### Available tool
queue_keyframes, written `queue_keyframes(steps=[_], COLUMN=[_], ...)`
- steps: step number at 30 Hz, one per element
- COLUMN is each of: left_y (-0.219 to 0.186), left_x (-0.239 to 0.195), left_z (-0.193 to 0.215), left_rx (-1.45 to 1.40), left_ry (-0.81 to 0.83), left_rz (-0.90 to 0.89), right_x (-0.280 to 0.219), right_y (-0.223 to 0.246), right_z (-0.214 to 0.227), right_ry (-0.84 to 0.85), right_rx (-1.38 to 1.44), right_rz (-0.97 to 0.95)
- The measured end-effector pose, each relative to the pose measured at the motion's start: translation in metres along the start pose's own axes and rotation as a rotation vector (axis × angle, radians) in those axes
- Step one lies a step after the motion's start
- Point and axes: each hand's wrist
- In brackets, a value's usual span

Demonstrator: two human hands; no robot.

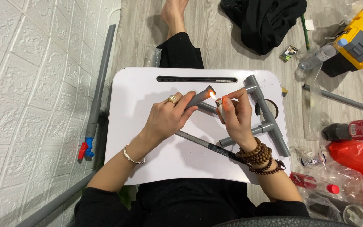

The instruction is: The person assembles gray PVC pipes by inserting smaller pieces into larger ones. They use a lighter to heat the ends of the pipes to facilitate insertion and then press the pieces together to form a connected structure.

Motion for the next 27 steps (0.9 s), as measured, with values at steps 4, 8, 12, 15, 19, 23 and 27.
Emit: queue_keyframes(steps=[4,8,12,15,19,23,27], left_y=[-0.001,0.001,0.003,0.005,0.006,0.004,0.013], left_x=[-0.002,-0.002,0.000,-0.002,-0.003,-0.001,-0.005], left_z=[-0.001,-0.004,-0.005,-0.008,-0.009,-0.007,-0.021], left_rx=[0.038,0.035,0.005,-0.005,-0.021,-0.018,0.044], left_ry=[0.011,0.019,0.013,0.022,0.032,0.047,0.029], left_rz=[0.023,0.035,0.053,0.060,0.063,0.057,0.060], right_x=[-0.001,0.001,0.006,0.006,0.007,0.006,0.007], right_y=[-0.005,-0.008,-0.010,-0.016,-0.011,-0.008,-0.012], right_z=[0.000,-0.001,-0.001,0.001,-0.001,-0.003,0.002], right_ry=[0.001,0.002,0.003,-0.002,0.007,0.017,0.030], right_rx=[0.047,0.045,0.033,0.020,0.031,0.048,0.064], right_rz=[-0.052,-0.063,-0.074,-0.092,-0.098,-0.100,-0.048])
Point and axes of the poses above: each hand's wrist, its own x-axis towards the middle knuckle, its own z-axis out of the back of the hand, y = z × x
